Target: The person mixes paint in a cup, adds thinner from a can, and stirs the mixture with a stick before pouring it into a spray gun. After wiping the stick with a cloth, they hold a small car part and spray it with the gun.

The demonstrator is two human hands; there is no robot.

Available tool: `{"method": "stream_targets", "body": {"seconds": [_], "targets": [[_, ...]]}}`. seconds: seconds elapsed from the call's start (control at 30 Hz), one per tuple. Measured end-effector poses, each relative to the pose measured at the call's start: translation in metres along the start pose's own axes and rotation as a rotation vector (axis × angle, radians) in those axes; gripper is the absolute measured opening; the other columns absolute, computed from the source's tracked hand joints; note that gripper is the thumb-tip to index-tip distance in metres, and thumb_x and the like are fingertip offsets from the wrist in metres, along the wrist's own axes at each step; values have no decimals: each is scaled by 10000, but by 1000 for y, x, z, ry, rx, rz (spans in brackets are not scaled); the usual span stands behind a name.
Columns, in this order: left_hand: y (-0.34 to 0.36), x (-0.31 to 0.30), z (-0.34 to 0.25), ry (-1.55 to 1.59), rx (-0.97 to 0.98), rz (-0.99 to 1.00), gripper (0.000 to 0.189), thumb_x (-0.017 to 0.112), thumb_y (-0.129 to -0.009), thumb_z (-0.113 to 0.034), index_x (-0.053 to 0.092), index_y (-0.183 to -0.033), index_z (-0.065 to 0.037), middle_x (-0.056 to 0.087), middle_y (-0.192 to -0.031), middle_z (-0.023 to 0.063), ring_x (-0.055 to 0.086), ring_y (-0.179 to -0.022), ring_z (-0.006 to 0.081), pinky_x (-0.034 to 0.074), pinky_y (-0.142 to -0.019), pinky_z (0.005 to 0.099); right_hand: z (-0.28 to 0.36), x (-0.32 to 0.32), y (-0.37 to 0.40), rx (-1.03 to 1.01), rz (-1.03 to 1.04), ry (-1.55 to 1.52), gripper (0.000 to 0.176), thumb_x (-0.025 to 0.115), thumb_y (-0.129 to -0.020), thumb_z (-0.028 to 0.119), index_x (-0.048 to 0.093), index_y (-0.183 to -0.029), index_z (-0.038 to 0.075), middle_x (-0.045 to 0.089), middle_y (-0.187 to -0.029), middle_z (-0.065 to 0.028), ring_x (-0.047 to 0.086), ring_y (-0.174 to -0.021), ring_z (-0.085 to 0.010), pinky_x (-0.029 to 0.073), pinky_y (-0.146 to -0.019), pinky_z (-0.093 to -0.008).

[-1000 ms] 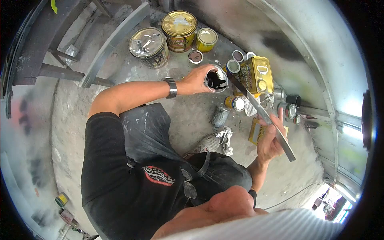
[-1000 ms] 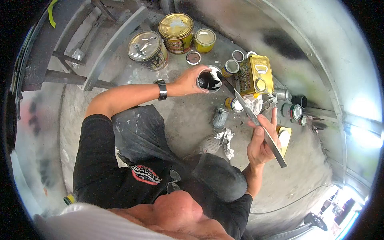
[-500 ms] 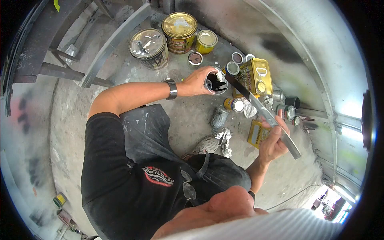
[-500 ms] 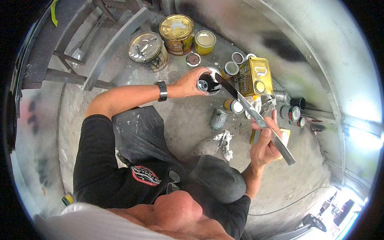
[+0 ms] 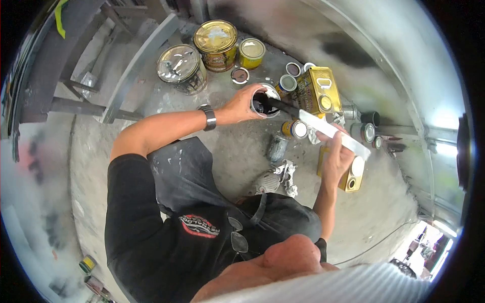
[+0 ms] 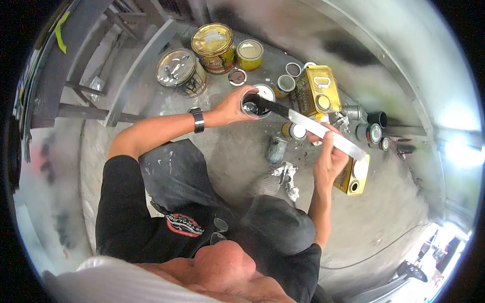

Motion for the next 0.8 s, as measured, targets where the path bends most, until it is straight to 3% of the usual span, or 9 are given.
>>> {"method": "stream_targets", "body": {"seconds": [0.03, 0.27, 0.43, 0.6, 0.63, 0.73, 0.8], "targets": [[1, -2, 1, 3, -10, -2, 859, 955, -724, -307, 513, -1402, -19, 629, -1356, 150, 618, -1280, 292, 484, -1102, 405, -7, 6, 0, 26, 39, -22, 326, 525, -1110, 173, 638, -1261, -94, 754, -845, -115, 729, -854, -188, 553, -866, -326], [7, -8, -2, -28, -104, 34, 847, 961, -726, -259, 522, -1409, -21, 635, -1367, 138, 618, -1295, 261, 479, -1123, 388, -27, -16, 7, 68, 12, -172, 309, 533, -1102, 160, 621, -1270, -85, 745, -813, -121, 730, -848, -197, 564, -851, -330], [18, 11, 12, -7, -184, 117, 815, 961, -731, -223, 533, -1397, -27, 647, -1332, 128, 616, -1293, 242, 473, -1136, 393, -56, -110, 72, 94, -268, -314, 300, 520, -1081, 101, 564, -1314, -83, 727, -886, -173, 734, -833, -266, 595, -853, -415], [42, 59, 44, -155, -131, 214, 815, 962, -721, -233, 541, -1390, -32, 642, -1312, 140, 632, -1253, 272, 487, -1104, 412, -106, -162, 146, 190, -470, -171, 217, 581, -1052, 94, 596, -1224, -37, 751, -957, -176, 739, -911, -251, 566, -906, -382], [46, 63, 48, -146, -116, 188, 809, 951, -710, -236, 546, -1386, -53, 637, -1297, 160, 611, -1248, 329, 480, -1081, 436, -117, -162, 152, 217, -481, -159, 204, 596, -1044, 89, 605, -1210, -31, 756, -975, -177, 740, -932, -247, 558, -919, -374], [54, 70, 80, -139, -194, 55, 791, 956, -715, -221, 557, -1373, -40, 628, -1318, 157, 607, -1253, 314, 481, -1087, 426, -126, -143, 138, 163, -337, 145, 153, 647, -1015, 66, 650, -1157, 8, 760, -1060, -156, 730, -1033, -223, 542, -942, -362], [58, 76, 94, -104, -202, -39, 809, 957, -719, -182, 533, -1391, -31, 610, -1354, 149, 602, -1265, 292, 475, -1106, 420, -135, -121, 126, 153, -245, 154, 172, 674, -975, 34, 673, -1147, 23, 758, -1126, -143, 725, -1074, -223, 538, -949, -349]]}}
Point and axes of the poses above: each hand's wrist, its own y-axis away from the middle knuckle, its own x-axis out of the palm, z = x × y, the point moved 10 cm from there along -y, towards the middle knuckle
